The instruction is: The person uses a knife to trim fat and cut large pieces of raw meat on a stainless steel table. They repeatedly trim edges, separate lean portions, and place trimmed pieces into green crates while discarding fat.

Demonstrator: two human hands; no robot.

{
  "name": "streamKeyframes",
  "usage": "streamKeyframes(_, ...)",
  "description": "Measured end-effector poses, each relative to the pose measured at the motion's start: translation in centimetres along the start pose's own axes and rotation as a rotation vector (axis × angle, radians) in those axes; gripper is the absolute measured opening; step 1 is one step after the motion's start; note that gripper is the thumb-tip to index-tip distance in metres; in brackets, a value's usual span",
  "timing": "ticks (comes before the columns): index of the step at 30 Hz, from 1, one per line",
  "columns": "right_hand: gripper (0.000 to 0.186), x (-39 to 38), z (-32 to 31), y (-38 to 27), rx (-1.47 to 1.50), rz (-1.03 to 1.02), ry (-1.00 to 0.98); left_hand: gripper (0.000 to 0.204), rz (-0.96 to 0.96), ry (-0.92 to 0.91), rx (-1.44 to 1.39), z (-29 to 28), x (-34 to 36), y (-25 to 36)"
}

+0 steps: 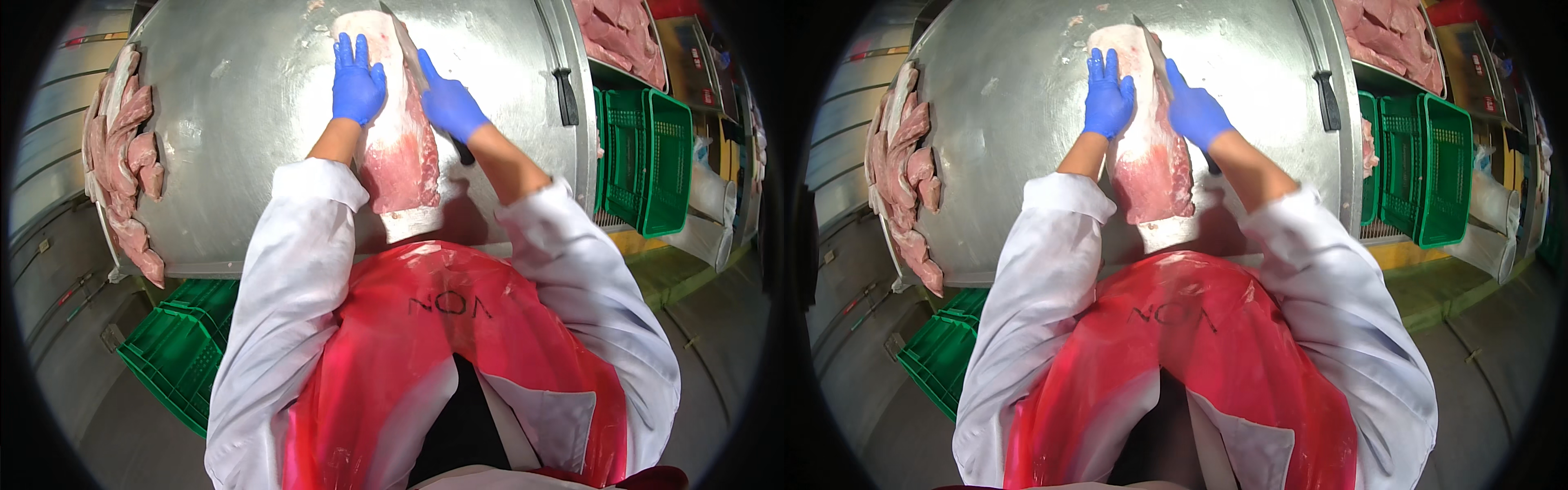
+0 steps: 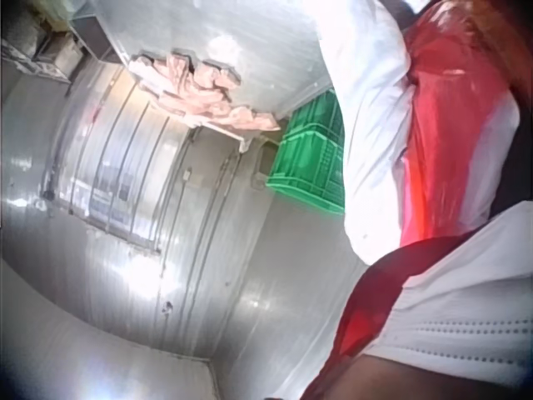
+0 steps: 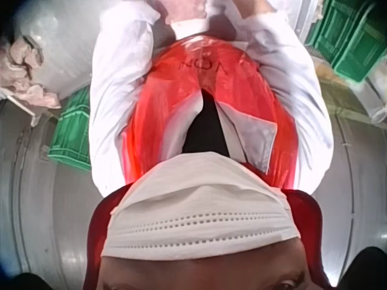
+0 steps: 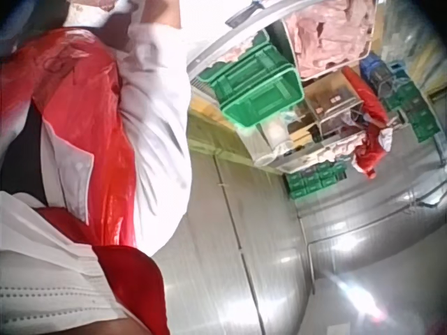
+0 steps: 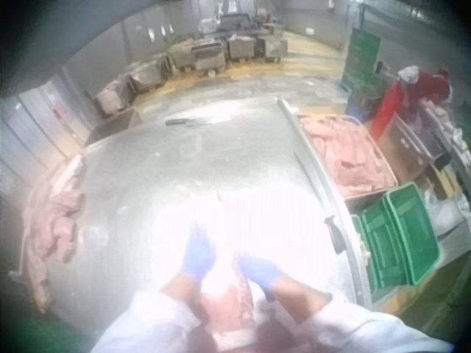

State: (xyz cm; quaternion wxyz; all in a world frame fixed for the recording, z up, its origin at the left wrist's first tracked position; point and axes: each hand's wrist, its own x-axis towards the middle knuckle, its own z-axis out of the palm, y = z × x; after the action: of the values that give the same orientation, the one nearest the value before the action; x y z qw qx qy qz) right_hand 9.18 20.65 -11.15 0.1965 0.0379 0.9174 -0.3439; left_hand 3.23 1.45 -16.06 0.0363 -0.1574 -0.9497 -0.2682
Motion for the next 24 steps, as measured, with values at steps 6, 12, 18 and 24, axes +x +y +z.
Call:
streamKeyframes(6, 0.079, 8.2, -2.4, -2.8, 0.135, 0.000, -0.044, 0.068, -0.037, 0.003, -0.019, -0.1, 0.9, 0.3)
streamKeyframes(12, 0.069, -2.3, 3.5, 3.0, 0.020, -0.160, -0.019, 0.066, -0.059, 0.037, 0.021, 0.1, 0.7, 0.6)
streamKeyframes(18, 0.077, -4.7, 0.8, 0.7, 0.149, -0.003, -0.075, 0.078, -0.049, 0.060, 0.081, -0.7, -2.4, 1.5)
streamKeyframes(24, 0.080, 0.4, 0.1, -0.3, 0.193, -0.066, -0.079, 0.085, 0.020, -0.057, -0.027, -1.6, -7.4, 2.2)
